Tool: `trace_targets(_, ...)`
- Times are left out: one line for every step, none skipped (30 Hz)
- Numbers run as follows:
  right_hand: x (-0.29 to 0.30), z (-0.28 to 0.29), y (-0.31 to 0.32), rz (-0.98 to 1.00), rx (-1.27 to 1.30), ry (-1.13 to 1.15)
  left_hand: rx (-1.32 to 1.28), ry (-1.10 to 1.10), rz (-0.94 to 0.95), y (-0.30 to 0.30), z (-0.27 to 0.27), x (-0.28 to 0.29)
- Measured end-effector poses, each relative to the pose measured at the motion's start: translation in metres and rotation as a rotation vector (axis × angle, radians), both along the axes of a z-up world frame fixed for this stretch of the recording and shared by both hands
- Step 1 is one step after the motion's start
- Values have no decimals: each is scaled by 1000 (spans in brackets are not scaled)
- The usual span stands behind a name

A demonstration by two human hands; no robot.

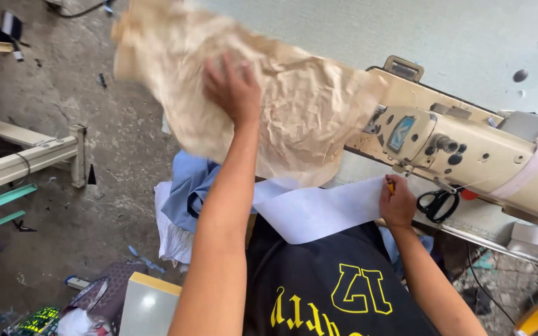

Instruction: A person marks a small paper label with a pencil and then cuts it out using scissors at a sewing workstation.

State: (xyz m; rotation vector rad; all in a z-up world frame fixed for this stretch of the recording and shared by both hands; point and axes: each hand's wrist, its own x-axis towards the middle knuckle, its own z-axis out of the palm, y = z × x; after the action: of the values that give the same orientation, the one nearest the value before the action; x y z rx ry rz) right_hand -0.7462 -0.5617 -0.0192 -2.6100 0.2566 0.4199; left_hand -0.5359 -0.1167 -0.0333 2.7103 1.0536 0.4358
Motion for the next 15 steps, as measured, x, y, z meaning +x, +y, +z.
trace_targets(0, 0, 0, 14, -5, -28, -46, -40, -422, -7, -2, 11)
trace_targets(-1, 0, -1, 35, -9, -54, -95, -84, -837, -13, -3, 20)
trace_targets(-8, -3, -6, 36, -18, -41, -110, -75, -835, -14, 9, 22)
trace_targets(-8, -8, -8, 37, -24, -22, -144, -41, -1099, -13, 21, 34)
trace_targets(-9, -13, -10, 38, -29, -4, -175, -8, -1363, -12, 33, 46)
trace_targets(-10, -12, -12, 33, -36, 0, -185, -9, -1368, -16, 39, 53)
trace_targets(-11, -11, -14, 46, -49, 5, -89, 43, -1138, -20, 44, 59)
trace_targets(-9, -13, -10, 68, -49, 7, 16, 97, -898, -17, 52, 64)
trace_targets(-13, -13, -13, 71, -44, 9, 19, 101, -894, -22, 49, 59)
trace_targets(-15, -16, -14, 83, -59, -27, 81, 376, -908, -24, 46, 56)
trace_targets(-16, -19, -15, 95, -74, -63, 143, 651, -915, -27, 42, 52)
trace_targets(-18, -25, -17, 98, -71, -62, 143, 653, -911, -23, 52, 48)
trace_targets(-20, -31, -19, 118, -92, -72, 107, 659, -1044, -21, 62, 43)
trace_targets(-27, -34, -25, 133, -120, -76, 62, 663, -1184, -22, 70, 36)
trace_targets(-26, -36, -26, 131, -126, -69, 54, 666, -1189, -19, 61, 29)
